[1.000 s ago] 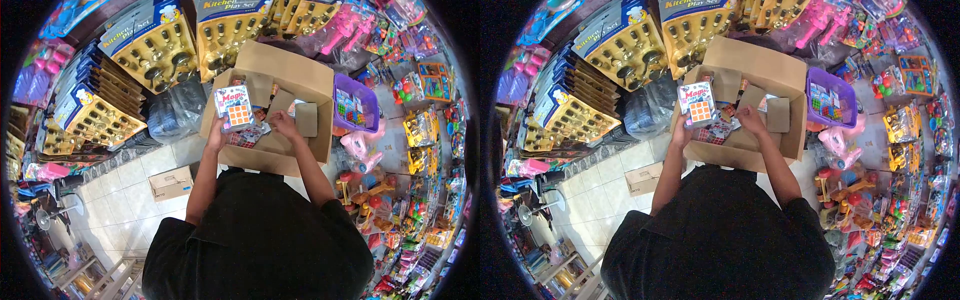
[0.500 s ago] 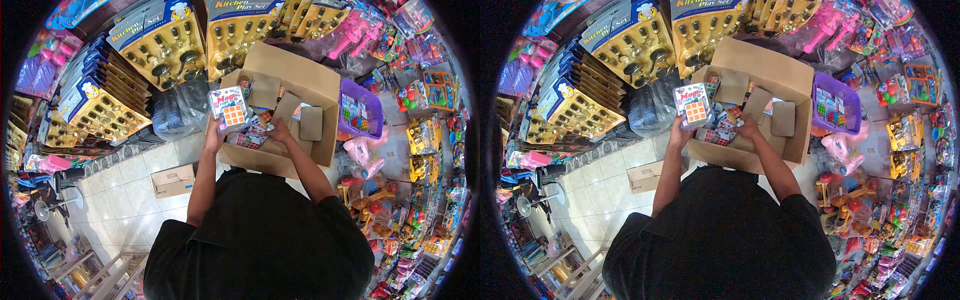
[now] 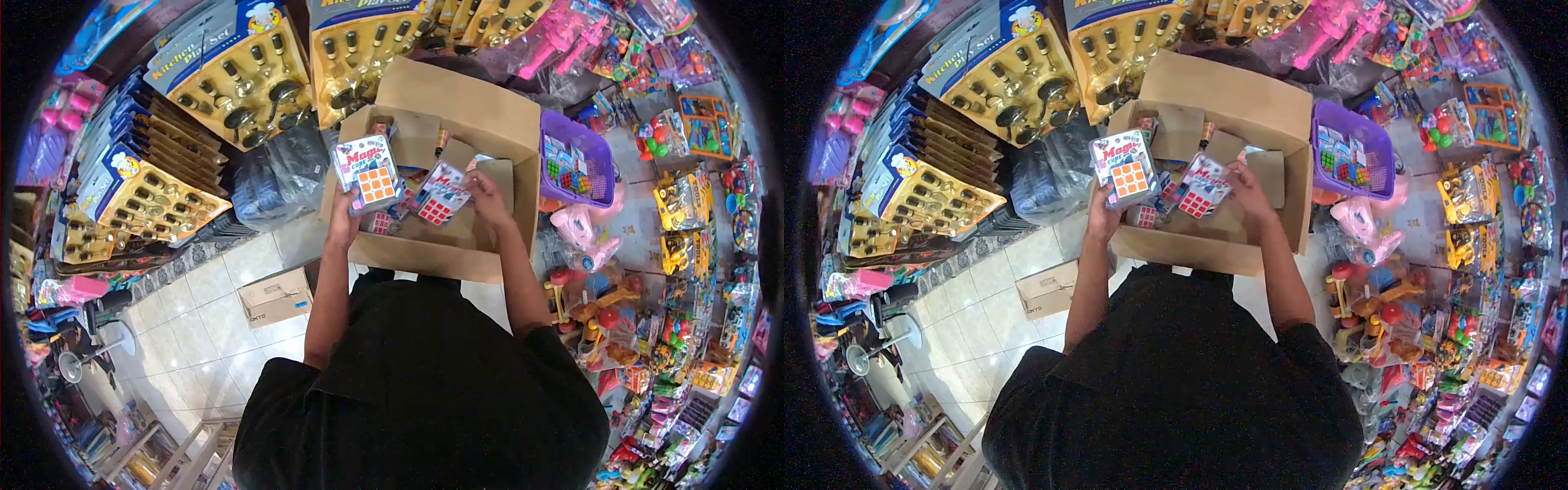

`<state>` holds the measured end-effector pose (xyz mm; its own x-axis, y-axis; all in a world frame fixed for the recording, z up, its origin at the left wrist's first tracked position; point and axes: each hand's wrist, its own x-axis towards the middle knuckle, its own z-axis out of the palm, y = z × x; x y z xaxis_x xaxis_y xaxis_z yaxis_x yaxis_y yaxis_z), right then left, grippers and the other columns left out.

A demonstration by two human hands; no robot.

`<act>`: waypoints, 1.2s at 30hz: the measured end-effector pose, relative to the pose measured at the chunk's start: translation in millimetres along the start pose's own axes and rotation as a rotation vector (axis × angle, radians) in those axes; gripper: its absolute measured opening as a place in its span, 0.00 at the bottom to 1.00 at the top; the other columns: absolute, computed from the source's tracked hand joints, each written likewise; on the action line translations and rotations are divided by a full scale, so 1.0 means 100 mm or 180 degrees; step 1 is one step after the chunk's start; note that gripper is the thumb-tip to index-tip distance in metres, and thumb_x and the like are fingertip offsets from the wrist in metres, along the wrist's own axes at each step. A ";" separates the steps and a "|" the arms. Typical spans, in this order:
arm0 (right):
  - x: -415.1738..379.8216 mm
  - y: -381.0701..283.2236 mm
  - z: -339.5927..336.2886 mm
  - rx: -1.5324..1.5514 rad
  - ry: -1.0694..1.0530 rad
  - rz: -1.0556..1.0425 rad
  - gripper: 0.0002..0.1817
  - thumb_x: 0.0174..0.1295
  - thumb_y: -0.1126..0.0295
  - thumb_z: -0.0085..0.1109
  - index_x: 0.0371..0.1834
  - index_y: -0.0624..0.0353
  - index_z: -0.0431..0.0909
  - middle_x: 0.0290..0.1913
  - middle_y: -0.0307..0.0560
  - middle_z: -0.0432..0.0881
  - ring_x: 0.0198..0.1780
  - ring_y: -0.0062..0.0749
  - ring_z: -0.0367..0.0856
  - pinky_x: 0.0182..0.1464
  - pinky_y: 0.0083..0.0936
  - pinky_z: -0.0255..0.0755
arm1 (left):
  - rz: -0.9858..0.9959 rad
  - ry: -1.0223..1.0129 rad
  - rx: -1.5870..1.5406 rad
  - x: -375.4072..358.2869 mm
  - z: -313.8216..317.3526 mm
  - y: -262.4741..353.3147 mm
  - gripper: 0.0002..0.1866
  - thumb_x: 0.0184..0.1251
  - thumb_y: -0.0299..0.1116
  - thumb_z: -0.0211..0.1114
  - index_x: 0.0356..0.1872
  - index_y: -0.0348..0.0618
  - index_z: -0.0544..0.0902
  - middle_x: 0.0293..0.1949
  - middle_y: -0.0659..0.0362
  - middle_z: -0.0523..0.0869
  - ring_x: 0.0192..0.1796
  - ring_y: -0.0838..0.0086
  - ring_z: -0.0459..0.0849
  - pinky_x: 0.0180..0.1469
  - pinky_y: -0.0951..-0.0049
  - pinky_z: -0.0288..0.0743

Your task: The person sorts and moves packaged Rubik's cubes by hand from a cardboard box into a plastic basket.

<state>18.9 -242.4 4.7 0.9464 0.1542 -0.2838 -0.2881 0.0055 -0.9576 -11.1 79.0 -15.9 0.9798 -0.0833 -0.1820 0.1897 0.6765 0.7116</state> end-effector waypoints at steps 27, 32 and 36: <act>-2.17 -0.72 -1.64 0.0698 0.0439 -0.0920 0.46 0.53 0.76 0.70 0.66 0.53 0.43 0.53 0.47 0.70 0.57 0.32 0.73 0.59 0.32 0.70 | -0.1233 -0.1115 0.0935 -0.59 2.28 -2.05 0.26 0.71 0.38 0.53 0.68 0.47 0.63 0.60 0.57 0.75 0.60 0.68 0.76 0.59 0.62 0.74; -2.72 -0.57 -2.07 0.0670 0.0632 -0.0894 0.49 0.50 0.79 0.71 0.66 0.50 0.42 0.58 0.46 0.64 0.60 0.31 0.69 0.61 0.33 0.68 | -0.1546 -0.1094 0.0902 -0.90 2.89 -2.40 0.28 0.69 0.42 0.56 0.68 0.49 0.61 0.61 0.55 0.74 0.60 0.66 0.77 0.58 0.60 0.75; -3.10 -0.37 -2.39 0.0893 0.1025 -0.0950 0.49 0.50 0.80 0.68 0.67 0.47 0.40 0.60 0.48 0.60 0.63 0.34 0.66 0.64 0.34 0.67 | -0.1699 -0.1375 0.0929 -0.97 3.16 -2.80 0.30 0.68 0.41 0.56 0.70 0.51 0.59 0.63 0.55 0.72 0.62 0.65 0.75 0.58 0.57 0.74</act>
<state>-228.6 -526.3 116.7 0.9775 -0.2062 -0.0435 0.0151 0.2742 -0.9616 -139.3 -333.6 16.7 0.6761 -0.6670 -0.3130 0.5970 0.2468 0.7634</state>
